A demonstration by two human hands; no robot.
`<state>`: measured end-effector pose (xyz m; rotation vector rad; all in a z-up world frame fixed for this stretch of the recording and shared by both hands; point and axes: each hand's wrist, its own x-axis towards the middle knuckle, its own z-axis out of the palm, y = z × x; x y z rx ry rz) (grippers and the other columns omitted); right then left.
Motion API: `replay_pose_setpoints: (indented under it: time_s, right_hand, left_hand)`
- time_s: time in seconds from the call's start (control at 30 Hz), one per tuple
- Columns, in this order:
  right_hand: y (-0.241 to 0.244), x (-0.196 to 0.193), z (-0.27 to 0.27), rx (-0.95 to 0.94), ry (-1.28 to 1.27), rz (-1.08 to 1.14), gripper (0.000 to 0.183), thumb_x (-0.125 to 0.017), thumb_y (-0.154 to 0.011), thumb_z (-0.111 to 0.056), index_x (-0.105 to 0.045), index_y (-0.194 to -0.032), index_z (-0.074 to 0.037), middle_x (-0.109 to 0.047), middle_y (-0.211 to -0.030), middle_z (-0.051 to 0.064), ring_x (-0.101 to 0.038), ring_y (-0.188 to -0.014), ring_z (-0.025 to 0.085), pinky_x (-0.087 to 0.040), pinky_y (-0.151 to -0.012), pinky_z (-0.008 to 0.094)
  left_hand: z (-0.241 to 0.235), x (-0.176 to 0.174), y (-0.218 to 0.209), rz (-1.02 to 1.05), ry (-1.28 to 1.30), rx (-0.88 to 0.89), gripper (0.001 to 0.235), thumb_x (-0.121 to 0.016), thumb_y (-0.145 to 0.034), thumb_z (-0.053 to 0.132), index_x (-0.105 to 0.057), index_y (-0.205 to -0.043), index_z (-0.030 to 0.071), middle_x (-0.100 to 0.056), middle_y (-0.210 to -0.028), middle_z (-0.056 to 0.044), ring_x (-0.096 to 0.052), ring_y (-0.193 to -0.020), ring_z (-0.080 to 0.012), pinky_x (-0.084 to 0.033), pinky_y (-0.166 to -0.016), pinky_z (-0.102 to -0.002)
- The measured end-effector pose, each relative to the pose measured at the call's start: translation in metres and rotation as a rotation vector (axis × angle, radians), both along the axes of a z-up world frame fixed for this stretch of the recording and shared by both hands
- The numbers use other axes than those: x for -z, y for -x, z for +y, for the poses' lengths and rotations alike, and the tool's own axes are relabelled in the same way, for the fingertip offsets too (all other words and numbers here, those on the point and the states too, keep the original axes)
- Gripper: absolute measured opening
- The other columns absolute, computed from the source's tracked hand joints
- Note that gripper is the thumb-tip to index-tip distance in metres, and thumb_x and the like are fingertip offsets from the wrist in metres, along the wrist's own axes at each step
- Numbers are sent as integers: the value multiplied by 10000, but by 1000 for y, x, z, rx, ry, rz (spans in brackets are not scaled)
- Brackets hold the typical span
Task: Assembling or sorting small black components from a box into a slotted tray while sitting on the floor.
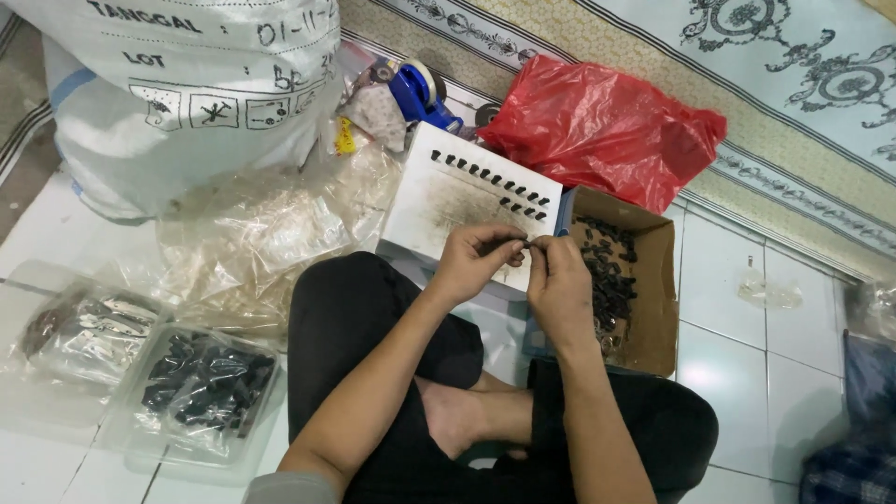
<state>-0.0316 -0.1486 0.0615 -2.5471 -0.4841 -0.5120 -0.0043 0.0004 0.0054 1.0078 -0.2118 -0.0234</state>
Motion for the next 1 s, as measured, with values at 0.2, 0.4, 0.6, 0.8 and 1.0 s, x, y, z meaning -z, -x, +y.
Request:
replay_pose_setpoints:
  time_s: [0.2,0.4,0.6,0.8,1.0]
  right_hand:
    - [1,0,3,31,-66,21,97,-592,-1037,-16,-678,-1015,23,-610,-780,148,-689,-712,343,-553,-594,354]
    - [1,11,-3,13,-268,31,88,-619,-1023,2,-704,-1011,20,-658,-790,155,-720,-722,294,-576,-598,358]
    - [-6,17,2,-4,-593,205,81,-674,-977,28,-711,-1042,57,-704,-814,155,-688,-756,196,-560,-648,346]
    - [-64,34,-31,53,-250,135,95,-791,-927,-68,-756,-1009,-33,-697,-826,137,-702,-771,280,-541,-660,356]
    - [-126,64,-37,4,228,132,125,-783,-863,-122,-755,-984,-135,-617,-913,86,-632,-938,330,-496,-836,432]
  left_hand:
    - [-8,6,2,21,10,-42,154,-728,-923,-14,-754,-1071,-44,-760,-880,-232,-738,-803,-211,-663,-702,-336]
    - [-11,4,4,41,-4,-43,166,-747,-918,9,-759,-1078,-35,-761,-903,-243,-728,-820,-219,-649,-681,-352]
    - [-24,28,-6,168,68,-53,192,-741,-949,46,-748,-1124,-33,-750,-976,-268,-744,-872,-253,-667,-735,-382]
    - [4,26,-21,175,-335,-140,382,-621,-993,59,-618,-1365,-25,-717,-1139,-293,-713,-1052,-373,-626,-850,-456]
    - [1,43,-38,267,-553,-86,539,-534,-953,29,-502,-1492,15,-617,-1305,-355,-640,-1193,-459,-577,-955,-537]
